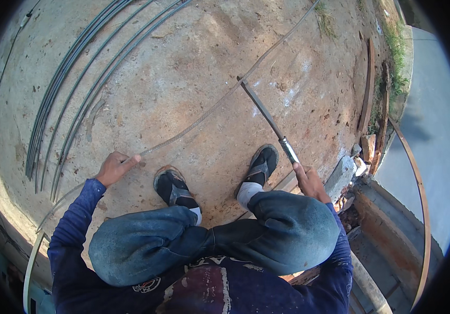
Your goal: Bending and straightening metal reinforcement rods using a hollow metal pipe as a lever on a construction floor.
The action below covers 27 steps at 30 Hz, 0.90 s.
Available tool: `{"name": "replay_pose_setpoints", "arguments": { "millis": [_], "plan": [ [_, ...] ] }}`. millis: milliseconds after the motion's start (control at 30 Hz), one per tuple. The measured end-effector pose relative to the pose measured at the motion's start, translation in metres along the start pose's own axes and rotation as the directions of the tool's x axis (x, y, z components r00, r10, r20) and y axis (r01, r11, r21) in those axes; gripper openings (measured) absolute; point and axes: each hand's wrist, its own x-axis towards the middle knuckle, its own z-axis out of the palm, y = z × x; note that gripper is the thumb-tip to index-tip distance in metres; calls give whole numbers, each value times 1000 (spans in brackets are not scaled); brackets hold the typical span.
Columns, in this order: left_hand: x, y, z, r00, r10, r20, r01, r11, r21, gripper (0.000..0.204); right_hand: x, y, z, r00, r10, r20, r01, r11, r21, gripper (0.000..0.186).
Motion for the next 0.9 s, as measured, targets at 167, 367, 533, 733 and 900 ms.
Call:
{"name": "replay_pose_setpoints", "arguments": {
  "millis": [167, 367, 533, 733, 900],
  "plan": [
    [-22, -10, 3, 974, 188, 128, -169, 974, -150, 63, 25, 23, -54, 977, -214, 9, 212, 957, -198, 73],
    [-54, -14, -10, 990, 135, -35, -137, 989, -60, 61, 30, 54, -48, 958, -288, 7, 287, 952, -108, 71],
    [-81, 13, -14, 930, 238, -280, -226, 971, 72, 65, 43, 48, -11, 904, -364, -222, 358, 931, -67, 42],
    [-30, 75, -9, 884, 269, -382, -274, 961, 42, 63, 51, 27, -21, 940, -296, -169, 295, 955, -33, 43],
    [46, 102, 27, 876, 308, -371, -248, 948, 201, 58, 28, 34, -33, 930, -342, -132, 340, 940, -43, 44]
  ]
}}
